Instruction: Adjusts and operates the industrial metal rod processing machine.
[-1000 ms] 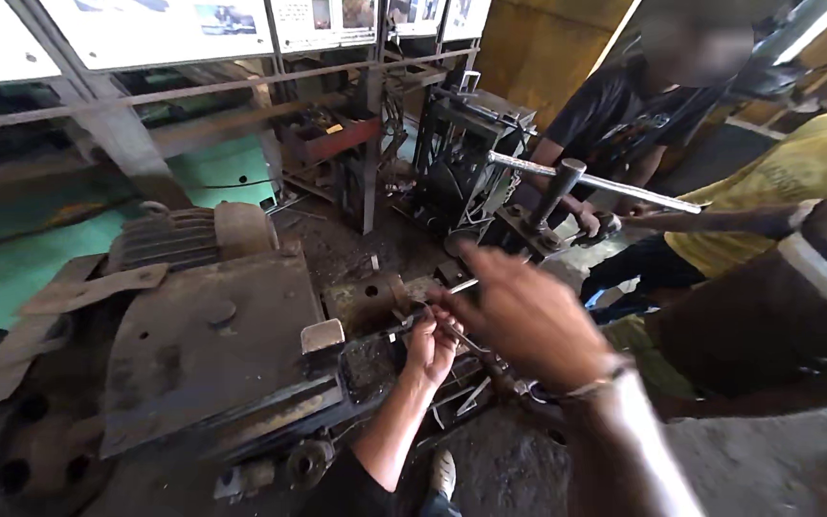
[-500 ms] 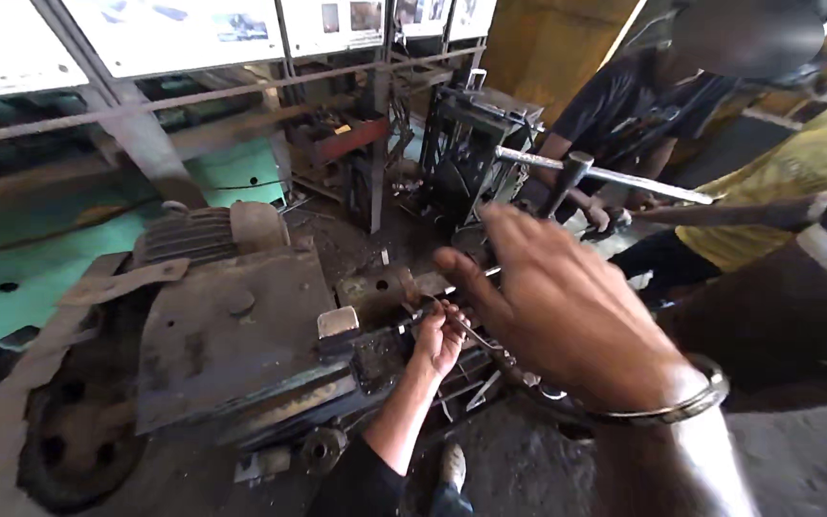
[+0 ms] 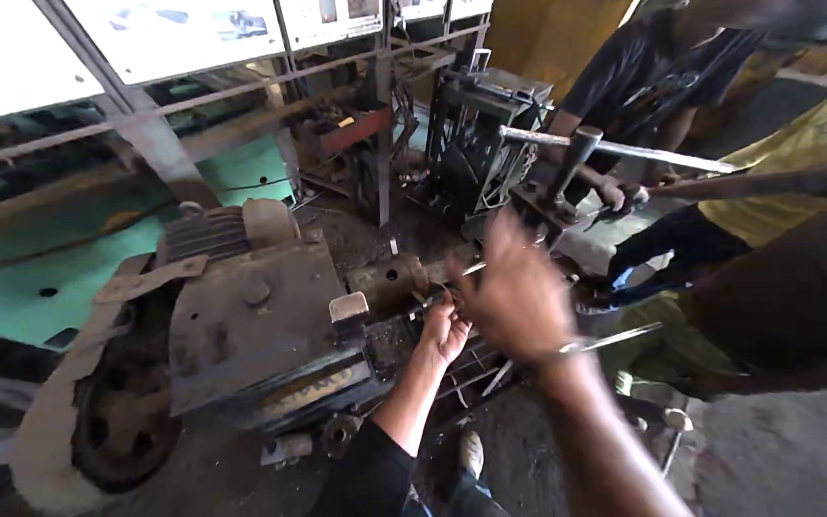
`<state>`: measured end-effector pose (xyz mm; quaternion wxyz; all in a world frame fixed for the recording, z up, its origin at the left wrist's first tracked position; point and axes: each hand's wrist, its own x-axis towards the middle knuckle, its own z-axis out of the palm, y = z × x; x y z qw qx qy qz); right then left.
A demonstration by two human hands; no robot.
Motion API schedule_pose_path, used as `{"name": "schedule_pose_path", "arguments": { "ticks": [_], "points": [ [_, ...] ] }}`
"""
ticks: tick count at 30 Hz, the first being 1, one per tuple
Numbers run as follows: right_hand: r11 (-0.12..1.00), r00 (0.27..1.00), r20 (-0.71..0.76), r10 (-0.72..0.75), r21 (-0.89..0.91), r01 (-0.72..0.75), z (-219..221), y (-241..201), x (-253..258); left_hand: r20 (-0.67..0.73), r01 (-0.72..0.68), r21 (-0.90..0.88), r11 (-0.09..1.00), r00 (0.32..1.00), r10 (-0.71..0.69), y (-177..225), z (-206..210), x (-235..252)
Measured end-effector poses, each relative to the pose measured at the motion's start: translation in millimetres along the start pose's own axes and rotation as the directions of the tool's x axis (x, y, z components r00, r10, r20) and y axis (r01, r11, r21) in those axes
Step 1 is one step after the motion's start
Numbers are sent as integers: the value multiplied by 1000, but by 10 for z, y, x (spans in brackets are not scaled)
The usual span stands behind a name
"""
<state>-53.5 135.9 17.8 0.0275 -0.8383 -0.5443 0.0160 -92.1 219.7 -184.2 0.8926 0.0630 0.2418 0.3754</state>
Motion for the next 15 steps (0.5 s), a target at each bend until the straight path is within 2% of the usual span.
{"name": "schedule_pose_path", "arguments": {
  "ticks": [1,2,3,4,5,8,10,12,13,15],
  "points": [
    [998,995,70,64,16,-65,752,184,-30,0,5,68,998,1000,-5,-47,-89,63],
    [990,939,319,131,8,-141,1241,332,-82,-12,-2,118,993,1000,3,-99,-216,148],
    [985,854,498,152,-3,-173,1519,443,-104,-38,-21,136,990,999,26,-125,-348,244],
    [986,804,582,124,15,-163,1582,496,-100,-38,-28,136,990,999,33,-99,-447,305],
    [990,809,583,74,57,-132,1488,524,-93,-42,-14,116,993,999,19,-80,-491,302],
    [987,930,368,-19,158,-42,987,541,135,-25,-4,93,996,1000,6,-77,-431,243],
    [985,940,341,-30,170,-30,1006,525,275,-39,-15,82,996,999,19,-94,-377,248],
    [969,898,438,-42,236,-70,1401,507,296,-53,-22,122,992,998,29,-141,-378,265],
    [949,880,472,-49,298,-107,1705,505,282,-50,-37,197,980,998,48,-162,-413,273],
    [867,890,452,-52,463,-184,2285,487,184,-34,-137,494,858,984,176,-187,-576,215]
  ]
}}
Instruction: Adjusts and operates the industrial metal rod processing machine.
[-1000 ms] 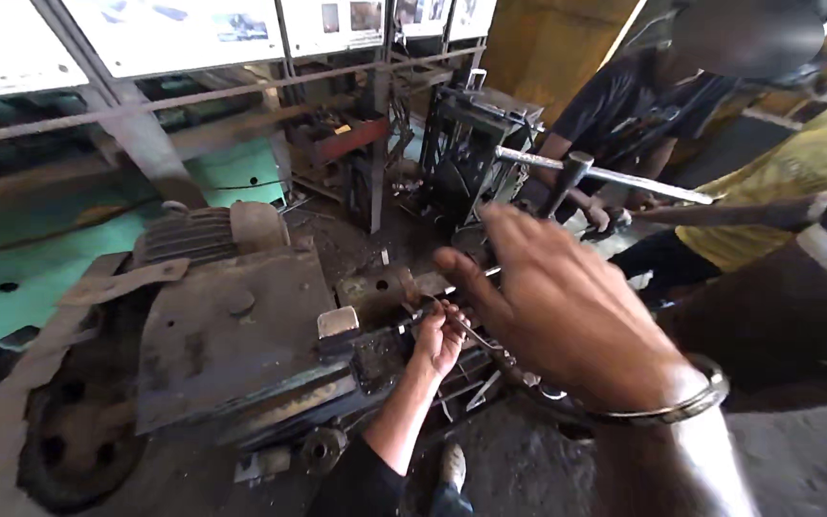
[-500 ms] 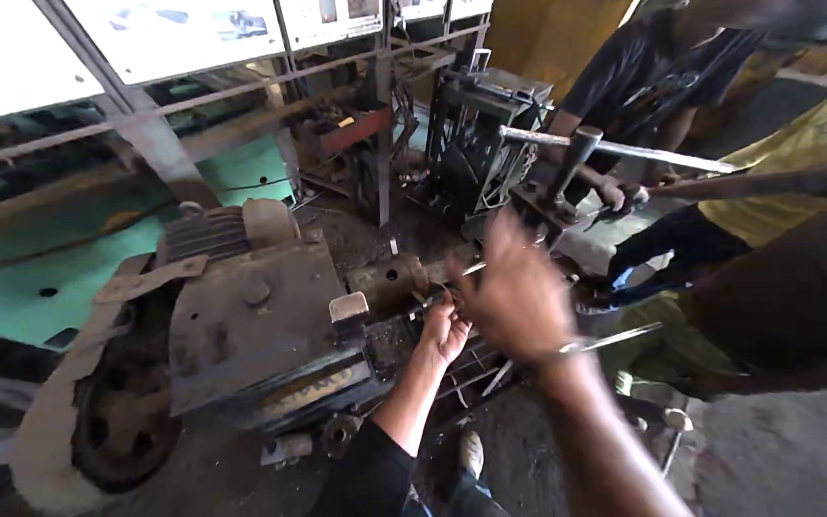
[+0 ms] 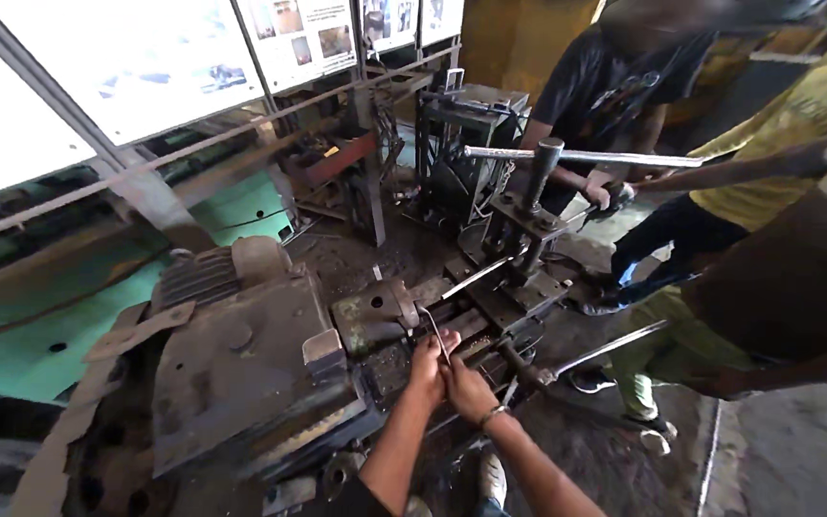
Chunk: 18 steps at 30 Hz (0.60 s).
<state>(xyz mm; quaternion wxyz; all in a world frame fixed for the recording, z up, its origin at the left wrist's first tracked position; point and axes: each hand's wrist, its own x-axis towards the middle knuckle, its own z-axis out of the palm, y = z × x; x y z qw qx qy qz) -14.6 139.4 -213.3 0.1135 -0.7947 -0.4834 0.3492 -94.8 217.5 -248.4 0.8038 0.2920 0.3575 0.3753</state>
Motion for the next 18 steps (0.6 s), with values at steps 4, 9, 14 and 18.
{"name": "schedule_pose_path", "arguments": {
  "ticks": [4,9,14,18],
  "points": [
    [993,999,-34,14,116,-10,247,152,109,11,-382,817,432,759,651,-84,-343,-391],
    [998,1000,8,17,67,-18,194,233,198,402,-257,915,-311,508,762,499,-628,-266],
    [1000,1000,30,6,-14,-5,178,399,622,525,-213,838,-502,566,636,741,-689,26],
    [993,980,178,-91,88,77,242,448,785,560,-120,785,-608,557,612,832,-656,62]
  ]
}}
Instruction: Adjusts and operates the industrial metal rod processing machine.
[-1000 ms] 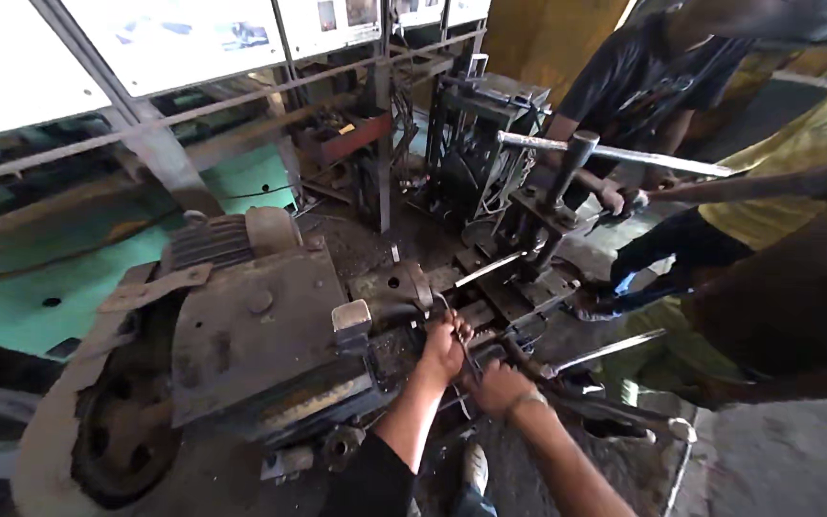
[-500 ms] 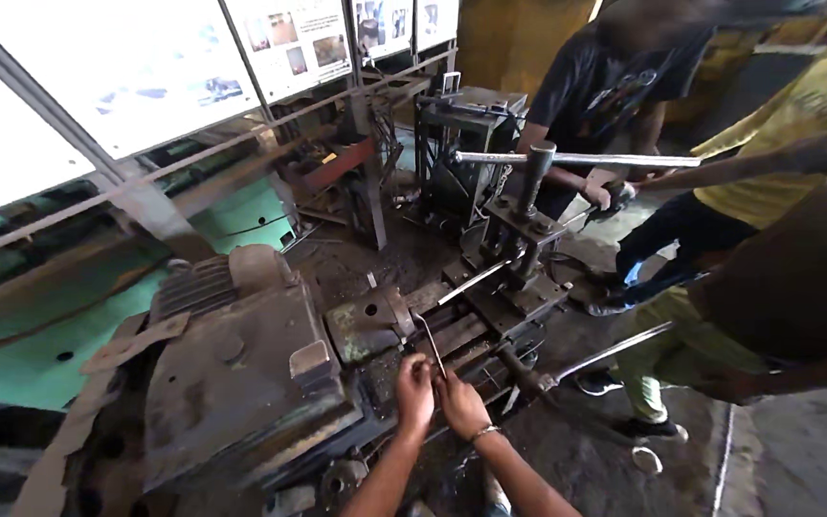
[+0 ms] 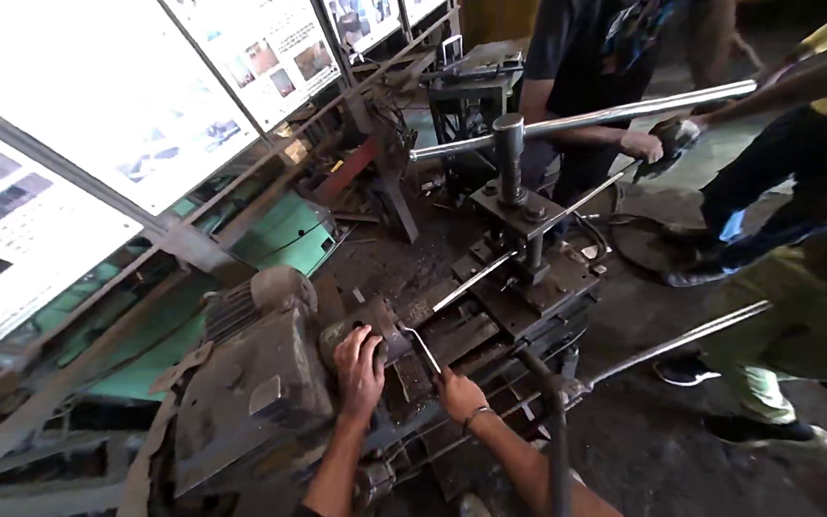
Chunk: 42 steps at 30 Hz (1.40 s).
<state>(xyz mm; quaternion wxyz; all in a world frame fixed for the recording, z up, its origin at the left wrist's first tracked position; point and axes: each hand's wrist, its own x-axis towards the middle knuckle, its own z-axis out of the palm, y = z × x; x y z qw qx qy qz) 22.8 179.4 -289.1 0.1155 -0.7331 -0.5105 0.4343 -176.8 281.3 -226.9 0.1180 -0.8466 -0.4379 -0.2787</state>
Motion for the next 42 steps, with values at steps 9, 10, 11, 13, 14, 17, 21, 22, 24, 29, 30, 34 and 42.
{"name": "schedule_pose_path", "arguments": {
  "ticks": [9,10,11,13,14,17,21,22,24,29,30,34,42],
  "points": [
    [798,952,-284,-113,545,257,63,119,83,-20,-1,67,998,1000,2,39,48,-37],
    [750,934,-356,-33,609,258,77,109,99,-27,2,61,998,1000,0,37,56,-28],
    [702,914,-405,40,662,262,76,114,112,-39,0,53,999,999,3,37,68,-33],
    [651,908,-417,36,699,296,22,178,131,-50,-11,61,998,999,15,41,89,-36],
    [648,922,-386,-31,694,313,-1,218,117,-41,-18,74,997,999,21,37,91,-26],
    [661,947,-218,-235,678,320,-48,337,-72,-7,-36,83,996,999,36,51,80,-52],
    [622,920,-119,-373,704,343,-126,423,-291,-13,-63,130,989,998,65,71,127,-57],
    [591,904,-148,-400,712,378,-127,443,-321,-7,-66,136,988,998,68,91,128,-50],
    [510,864,-194,-464,739,440,-148,501,-343,-19,-61,120,991,998,64,113,157,-32],
    [370,793,-223,-568,791,487,-46,571,-308,-67,-21,35,999,997,23,109,179,-16],
    [374,776,-211,-594,782,499,-15,580,-282,-82,-41,39,998,996,44,88,190,-20],
    [429,756,-149,-637,746,509,34,536,-193,-80,13,14,1000,997,-12,174,194,-21],
    [395,765,-213,-608,754,524,201,391,-111,-48,24,40,999,999,-22,256,226,-48]
  ]
}}
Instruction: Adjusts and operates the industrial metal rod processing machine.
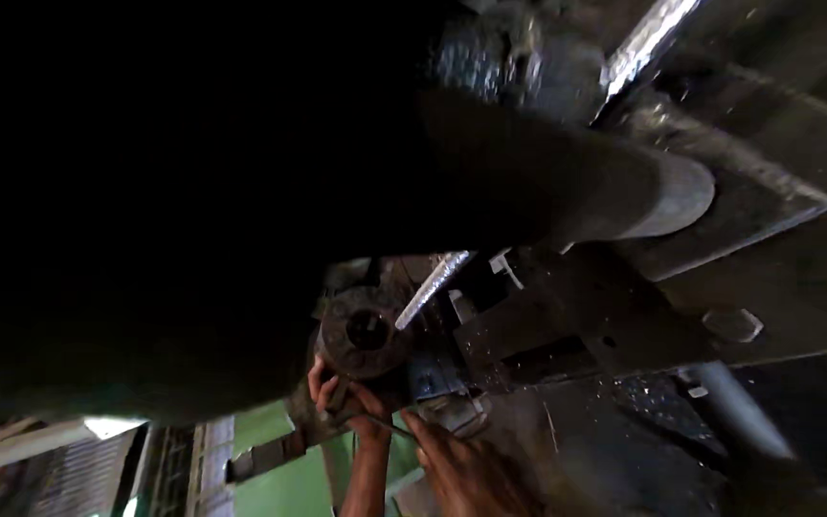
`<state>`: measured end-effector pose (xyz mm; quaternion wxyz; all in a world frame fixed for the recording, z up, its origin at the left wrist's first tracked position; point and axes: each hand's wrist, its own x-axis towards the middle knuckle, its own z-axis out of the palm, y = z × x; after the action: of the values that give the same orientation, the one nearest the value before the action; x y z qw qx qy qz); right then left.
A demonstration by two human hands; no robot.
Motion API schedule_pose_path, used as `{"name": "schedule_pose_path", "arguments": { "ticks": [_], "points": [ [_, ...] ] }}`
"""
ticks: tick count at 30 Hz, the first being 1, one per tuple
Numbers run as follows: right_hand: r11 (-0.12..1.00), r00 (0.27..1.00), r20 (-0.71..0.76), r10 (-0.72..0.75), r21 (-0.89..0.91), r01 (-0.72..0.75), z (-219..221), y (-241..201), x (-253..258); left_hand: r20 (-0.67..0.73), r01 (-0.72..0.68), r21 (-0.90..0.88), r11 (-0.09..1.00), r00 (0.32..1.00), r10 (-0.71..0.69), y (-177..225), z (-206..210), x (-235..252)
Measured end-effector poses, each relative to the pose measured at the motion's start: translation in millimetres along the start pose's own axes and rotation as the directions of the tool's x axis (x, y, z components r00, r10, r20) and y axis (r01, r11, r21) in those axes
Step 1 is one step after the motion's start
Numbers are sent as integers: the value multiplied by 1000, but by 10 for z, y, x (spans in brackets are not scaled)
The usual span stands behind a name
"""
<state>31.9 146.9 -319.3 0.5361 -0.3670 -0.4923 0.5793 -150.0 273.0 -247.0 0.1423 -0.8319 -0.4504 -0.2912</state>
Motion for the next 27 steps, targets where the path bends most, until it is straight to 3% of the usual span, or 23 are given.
{"name": "schedule_pose_path", "arguments": {
  "ticks": [5,13,19,27],
  "points": [
    [1000,1000,-5,-25,-6,25,49,61,30,10,79,-16,997,997,-79,91,25,-2],
    [999,998,60,9,-44,-6,14,22,73,3,79,-127,989,997,-79,127,36,76],
    [998,997,77,18,-65,-13,36,50,75,15,41,-83,996,999,-40,226,68,134],
    [995,994,99,39,-101,-29,66,73,95,16,7,-30,1000,1000,-7,11,17,10]
  ]
}}
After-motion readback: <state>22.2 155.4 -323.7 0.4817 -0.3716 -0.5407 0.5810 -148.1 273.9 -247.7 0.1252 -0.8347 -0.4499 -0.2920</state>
